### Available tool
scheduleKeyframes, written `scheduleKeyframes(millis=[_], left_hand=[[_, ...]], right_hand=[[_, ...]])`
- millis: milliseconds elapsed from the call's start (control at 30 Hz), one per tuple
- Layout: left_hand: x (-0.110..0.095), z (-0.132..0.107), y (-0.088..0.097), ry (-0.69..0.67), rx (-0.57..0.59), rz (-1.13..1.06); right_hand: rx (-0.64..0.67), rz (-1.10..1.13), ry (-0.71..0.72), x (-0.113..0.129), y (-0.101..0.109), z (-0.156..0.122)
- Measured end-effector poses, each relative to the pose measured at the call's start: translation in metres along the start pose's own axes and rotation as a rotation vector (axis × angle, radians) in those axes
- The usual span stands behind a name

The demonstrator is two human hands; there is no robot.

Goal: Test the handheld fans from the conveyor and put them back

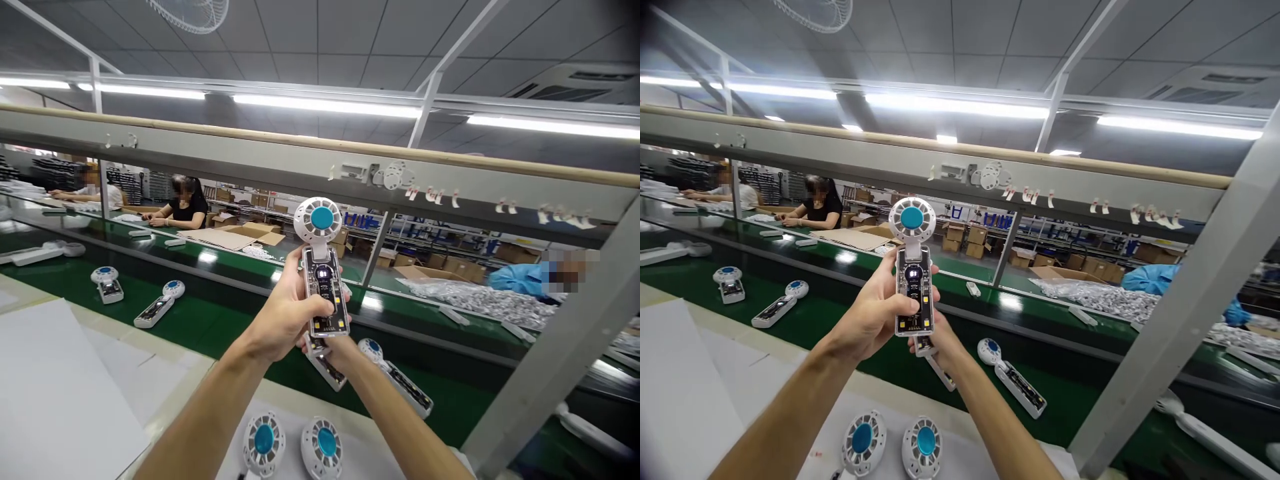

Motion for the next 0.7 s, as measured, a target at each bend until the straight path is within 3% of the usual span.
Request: scheduleKeyframes(millis=[100,300,700], left_hand=[[0.002,0.000,-0.001,0.000,-0.015,-0.022],[0.012,0.000,-0.002,0.036,-0.043,-0.018],[0.019,-0.008,-0.011,0.042,-0.039,0.028]], right_hand=[[-0.060,0.090,-0.045,0.019,0.028,-0.020],[-0.175,0.130,0.053,0.060,0.064,-0.067],[-0.213,0.022,0.187,0.097,0.070,-0.112]])
Point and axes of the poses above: each hand's wrist, its own z-axis towards the middle knuckle, its own y-axis out of the back of the hand, x = y × z, the point moved 7 cm from there along z, towards the middle knuckle, and after that the axes turned 12 degrees about -z, right-handed, at the moved point
